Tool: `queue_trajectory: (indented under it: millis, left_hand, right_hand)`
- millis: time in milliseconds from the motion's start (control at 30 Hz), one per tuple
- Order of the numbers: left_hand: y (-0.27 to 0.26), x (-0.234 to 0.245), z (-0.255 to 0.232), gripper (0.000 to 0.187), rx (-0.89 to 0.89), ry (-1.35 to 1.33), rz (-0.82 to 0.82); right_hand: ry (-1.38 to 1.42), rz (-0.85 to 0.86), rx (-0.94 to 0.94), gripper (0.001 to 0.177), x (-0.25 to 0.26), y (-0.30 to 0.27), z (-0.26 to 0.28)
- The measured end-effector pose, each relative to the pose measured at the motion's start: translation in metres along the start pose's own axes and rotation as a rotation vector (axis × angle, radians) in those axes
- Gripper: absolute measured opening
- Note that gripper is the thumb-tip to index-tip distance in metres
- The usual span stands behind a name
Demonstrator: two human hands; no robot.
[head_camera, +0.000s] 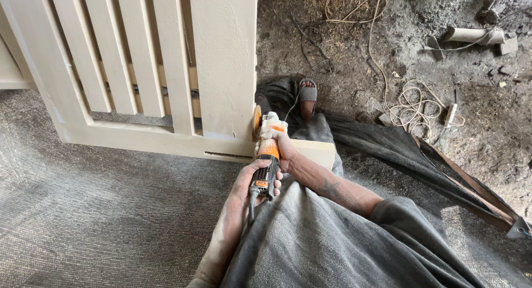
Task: The person uses an electric orbital sander to smooth the surface of a light-colored wooden door. They move the tool along the vertical frame and horizontal slats, generating sawdust on the floor.
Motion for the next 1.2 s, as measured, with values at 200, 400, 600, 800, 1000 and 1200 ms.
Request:
queue_trajectory:
  millis: [200,400,600,800,1000,1200]
  left_hand:
    - [0.001,-0.003,-0.003,0.042,-0.013,0.022,0.016]
    - [-0.002,0.000,0.001,0.041,-0.006,0.014,0.017]
    - [0.000,-0.003,-0.003,0.041,0.012,-0.008,0.027]
    - [-0.004,-0.004,-0.003,0.042,-0.043,0.038,-0.002]
    - [-0.005,-0.006,0.000,0.046,-0.031,0.032,-0.004]
    - [-0.003,-0.008,-0.008,0.044,-0.055,0.046,0.003]
  right_hand:
    - [-0.002,0.032,0.055,0.024,-0.003,0.002,0.004]
    - [0.001,-0.006,0.017,0.024,0.000,-0.001,0.001]
    - [0.006,-0.009,0.018,0.023,-0.003,0.003,0.003]
    - [0.018,0.020,0.049,0.022,-0.009,-0.003,0.006]
    - [0.007,0.011,0.028,0.021,-0.010,-0.007,0.003]
    - [0.046,0.052,0.006,0.024,-0.014,0.000,0.010]
Point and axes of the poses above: each hand's wrist, its own y-axis towards the middle knuckle, its own x-axis out of the back of the hand, z = x × y, the point moved 2 cm from there along y, towards the middle knuckle, and after that the axes turned 14 degrees about x, right-handed, at the moved point
